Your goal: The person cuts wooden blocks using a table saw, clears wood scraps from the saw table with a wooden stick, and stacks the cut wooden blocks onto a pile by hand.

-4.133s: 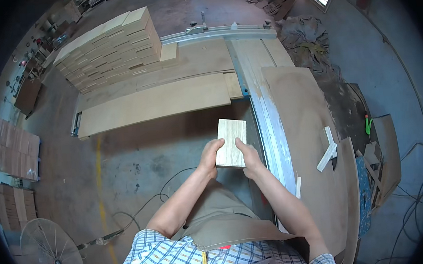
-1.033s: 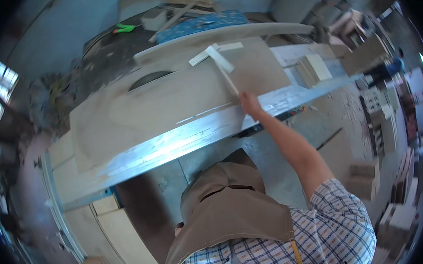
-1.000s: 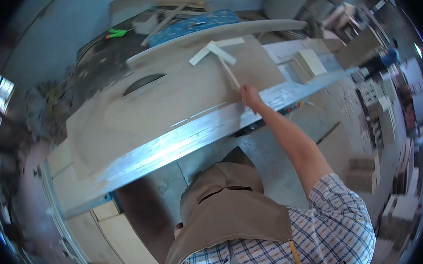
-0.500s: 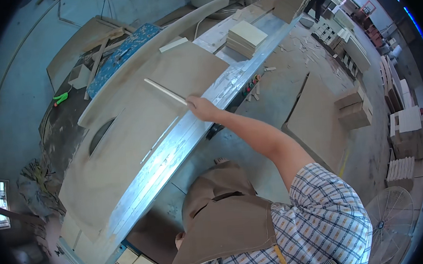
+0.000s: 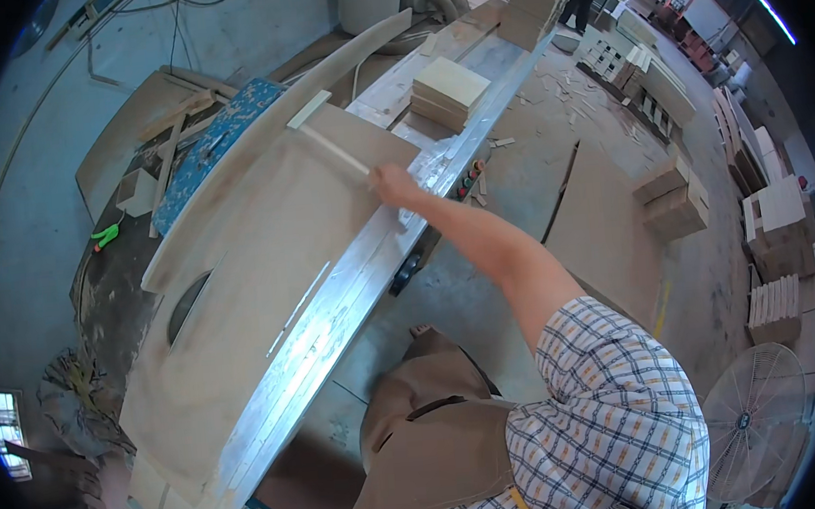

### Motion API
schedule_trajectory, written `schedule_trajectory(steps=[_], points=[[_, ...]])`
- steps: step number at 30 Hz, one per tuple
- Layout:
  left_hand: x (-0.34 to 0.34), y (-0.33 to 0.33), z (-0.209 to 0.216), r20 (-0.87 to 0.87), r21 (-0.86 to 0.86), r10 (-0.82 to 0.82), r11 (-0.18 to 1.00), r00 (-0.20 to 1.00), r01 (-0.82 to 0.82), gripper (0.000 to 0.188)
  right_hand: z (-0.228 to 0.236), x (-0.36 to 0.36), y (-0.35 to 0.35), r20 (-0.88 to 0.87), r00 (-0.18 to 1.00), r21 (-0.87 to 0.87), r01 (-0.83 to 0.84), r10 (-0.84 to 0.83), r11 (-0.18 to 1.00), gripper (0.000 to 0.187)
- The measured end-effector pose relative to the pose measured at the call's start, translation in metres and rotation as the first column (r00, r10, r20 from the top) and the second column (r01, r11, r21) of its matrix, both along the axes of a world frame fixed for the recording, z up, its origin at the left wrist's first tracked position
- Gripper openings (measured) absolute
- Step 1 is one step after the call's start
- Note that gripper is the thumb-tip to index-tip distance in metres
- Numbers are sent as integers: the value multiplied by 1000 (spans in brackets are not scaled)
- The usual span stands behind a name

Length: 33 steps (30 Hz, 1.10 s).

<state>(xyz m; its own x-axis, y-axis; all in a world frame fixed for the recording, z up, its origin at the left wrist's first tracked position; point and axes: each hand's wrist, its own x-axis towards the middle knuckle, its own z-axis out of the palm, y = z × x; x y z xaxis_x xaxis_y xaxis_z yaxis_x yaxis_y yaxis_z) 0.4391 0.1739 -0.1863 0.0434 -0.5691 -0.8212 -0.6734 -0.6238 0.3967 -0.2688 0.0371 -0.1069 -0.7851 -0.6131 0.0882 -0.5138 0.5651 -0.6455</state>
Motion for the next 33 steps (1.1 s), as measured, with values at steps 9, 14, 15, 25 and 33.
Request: schedule_trajectory(steps=[9,14,15,25,33], points=[[-21,-23,18,-25,-25,-28,999,999,28,35,20,-4,-39,21,976,170,-216,216,961,36],[-39,-43,9,-98,-88,-24,996,995,15,35,21,-57,-49,39,999,128,-18,13,992,25],[-36,-41,-7,-138,-129,-9,992,990,-9,34,21,-56,-47,-1,999,30,-41,41,999,24],[-323,-71,106,-589,-191,-58,979,806,-70,24,-1,-32,78,-332,739,98,-591,587,800,15],[-524,-107,173,-606,-273,-359,932,710,238,34,-5,-61,109,-276,671,17,-713,688,701,20]])
